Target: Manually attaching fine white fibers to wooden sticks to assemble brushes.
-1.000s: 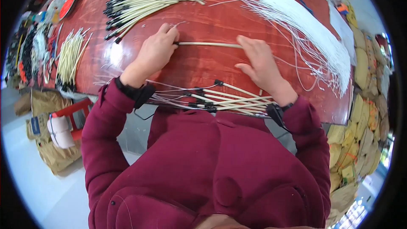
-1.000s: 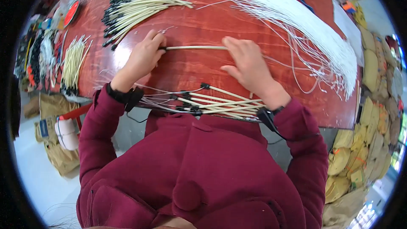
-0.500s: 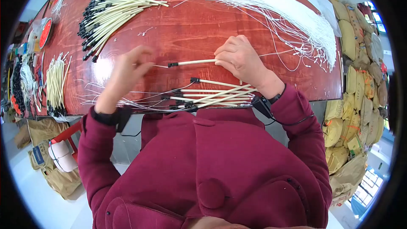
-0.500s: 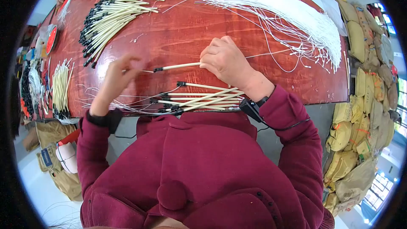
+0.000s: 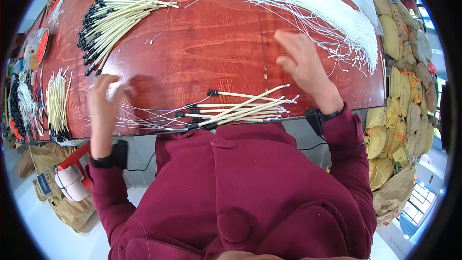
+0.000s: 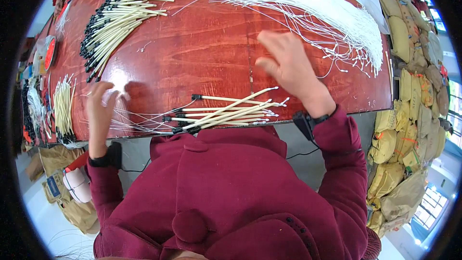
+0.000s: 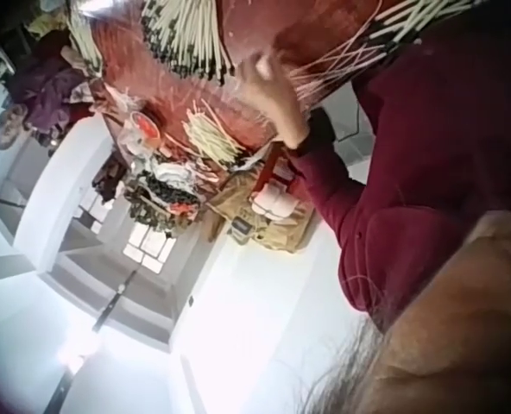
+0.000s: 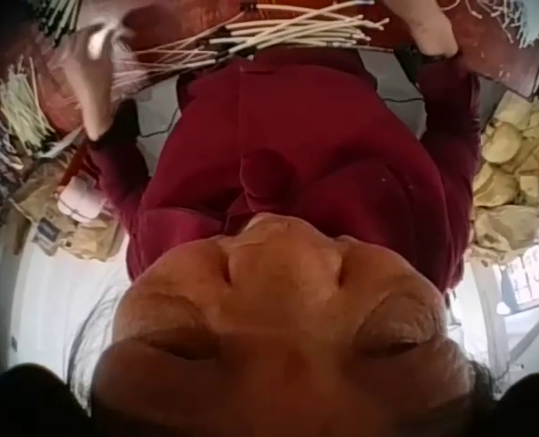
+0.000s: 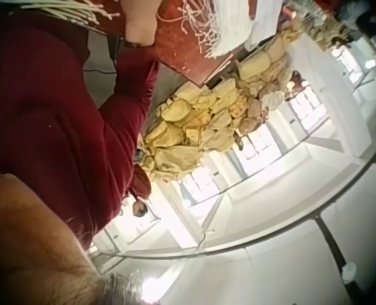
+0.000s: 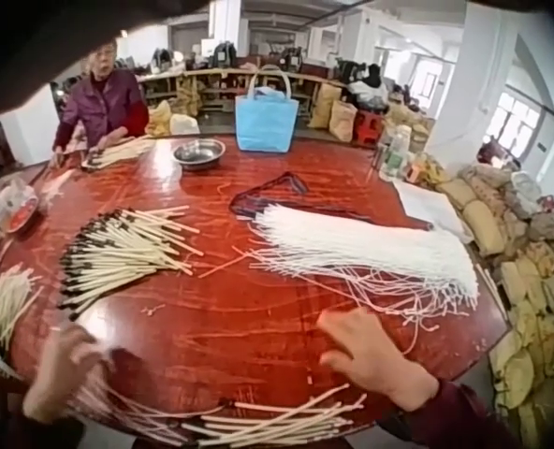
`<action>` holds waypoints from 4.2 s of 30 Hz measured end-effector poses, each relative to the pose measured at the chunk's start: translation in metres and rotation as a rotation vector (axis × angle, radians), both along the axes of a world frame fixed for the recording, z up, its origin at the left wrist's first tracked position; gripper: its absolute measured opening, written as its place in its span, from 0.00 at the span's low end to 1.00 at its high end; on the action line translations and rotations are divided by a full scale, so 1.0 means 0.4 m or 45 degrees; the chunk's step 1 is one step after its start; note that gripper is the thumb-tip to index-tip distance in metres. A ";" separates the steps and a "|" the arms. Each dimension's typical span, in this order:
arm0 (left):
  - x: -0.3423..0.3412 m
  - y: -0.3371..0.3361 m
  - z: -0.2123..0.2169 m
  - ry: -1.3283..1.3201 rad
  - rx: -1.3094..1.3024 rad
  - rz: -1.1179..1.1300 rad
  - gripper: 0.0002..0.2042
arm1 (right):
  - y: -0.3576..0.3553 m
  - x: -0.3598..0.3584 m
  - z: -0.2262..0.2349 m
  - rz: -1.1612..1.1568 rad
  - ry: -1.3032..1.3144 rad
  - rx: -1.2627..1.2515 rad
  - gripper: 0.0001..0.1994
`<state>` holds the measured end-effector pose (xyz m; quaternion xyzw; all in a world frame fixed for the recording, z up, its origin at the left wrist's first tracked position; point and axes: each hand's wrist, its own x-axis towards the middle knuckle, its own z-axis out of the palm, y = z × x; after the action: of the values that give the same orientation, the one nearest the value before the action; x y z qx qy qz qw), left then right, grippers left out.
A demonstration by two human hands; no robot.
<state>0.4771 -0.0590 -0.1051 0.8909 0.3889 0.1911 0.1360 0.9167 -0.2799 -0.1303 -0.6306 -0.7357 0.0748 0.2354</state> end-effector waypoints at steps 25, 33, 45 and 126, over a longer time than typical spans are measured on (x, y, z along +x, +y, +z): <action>0.455 0.094 -0.106 0.095 0.185 -0.725 0.10 | -0.022 -0.108 -0.020 0.013 -0.186 -0.136 0.44; 0.346 0.035 -0.023 0.255 0.102 -0.529 0.05 | -0.041 -0.120 0.013 -0.018 -0.116 -0.141 0.41; 0.061 0.092 0.028 0.140 -0.381 -0.136 0.12 | -0.027 -0.134 0.035 -0.050 -0.154 -0.174 0.49; 0.223 0.010 -0.074 0.149 0.171 -0.705 0.07 | 0.024 -0.223 -0.015 0.074 -0.234 -0.177 0.43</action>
<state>0.5662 -0.0550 -0.1345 0.9797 0.1247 0.1204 0.1010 0.8274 -0.2703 -0.1365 -0.6280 -0.7653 0.0743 0.1203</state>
